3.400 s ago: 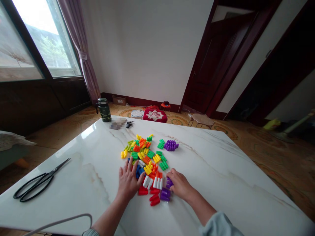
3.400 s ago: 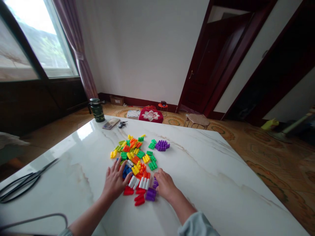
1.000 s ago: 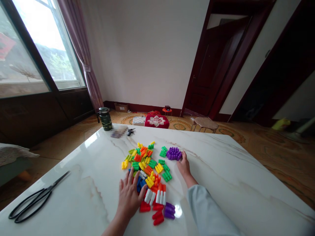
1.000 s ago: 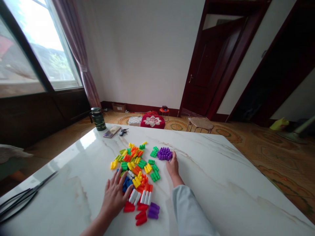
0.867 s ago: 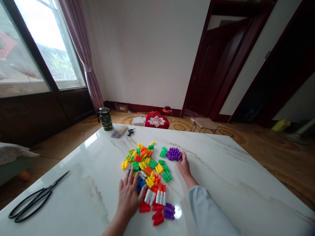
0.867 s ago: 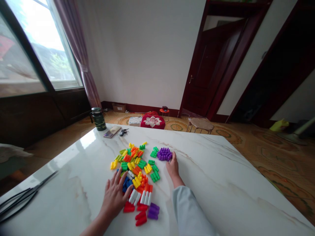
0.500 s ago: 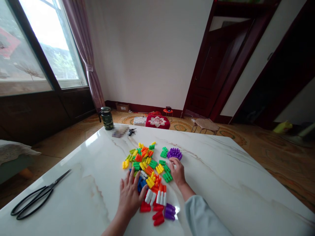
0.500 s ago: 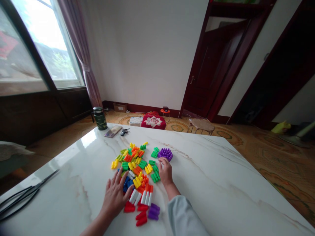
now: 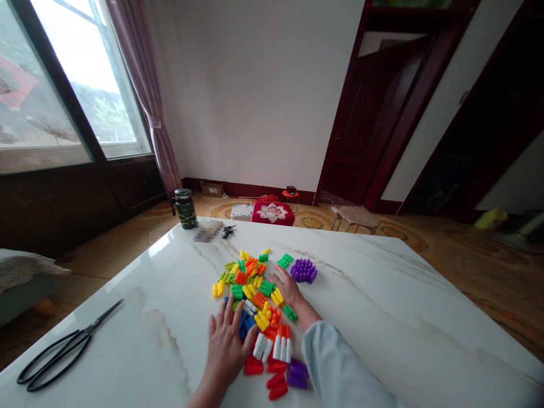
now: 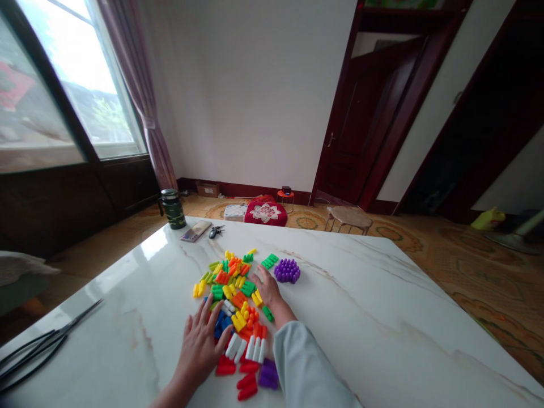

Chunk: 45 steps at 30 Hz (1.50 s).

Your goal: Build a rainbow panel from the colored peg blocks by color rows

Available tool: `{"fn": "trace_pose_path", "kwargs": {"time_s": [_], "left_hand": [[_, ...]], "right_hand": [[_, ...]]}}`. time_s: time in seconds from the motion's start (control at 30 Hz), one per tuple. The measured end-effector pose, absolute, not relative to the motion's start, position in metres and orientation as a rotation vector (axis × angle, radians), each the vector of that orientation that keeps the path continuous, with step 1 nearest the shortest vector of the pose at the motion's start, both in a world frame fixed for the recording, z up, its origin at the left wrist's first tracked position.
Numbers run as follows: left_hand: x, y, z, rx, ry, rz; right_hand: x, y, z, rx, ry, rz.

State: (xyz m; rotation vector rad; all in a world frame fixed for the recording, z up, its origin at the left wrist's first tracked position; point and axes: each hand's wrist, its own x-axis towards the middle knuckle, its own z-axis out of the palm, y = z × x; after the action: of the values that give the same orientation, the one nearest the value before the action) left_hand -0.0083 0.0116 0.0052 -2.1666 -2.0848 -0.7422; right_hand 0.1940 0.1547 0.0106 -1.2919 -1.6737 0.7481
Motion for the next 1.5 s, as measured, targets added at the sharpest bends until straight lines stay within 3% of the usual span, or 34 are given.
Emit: {"fn": "trace_pose_path", "kwargs": {"time_s": [1.0,1.27,1.5], "left_hand": [[-0.009,0.011,0.009,-2.173,-2.079,-0.728],[-0.009,0.012,0.007,-2.165,-2.074,-0.717],[-0.009,0.011,0.007,-2.164,-2.063,-0.709]], "right_hand": [[0.240,0.108,0.009,-1.271,-1.548,0.402],[0.271,0.106,-0.001,-1.584,-1.239,-0.007],[0.272,0.109,-0.011,-1.693,-1.371,0.022]]}}
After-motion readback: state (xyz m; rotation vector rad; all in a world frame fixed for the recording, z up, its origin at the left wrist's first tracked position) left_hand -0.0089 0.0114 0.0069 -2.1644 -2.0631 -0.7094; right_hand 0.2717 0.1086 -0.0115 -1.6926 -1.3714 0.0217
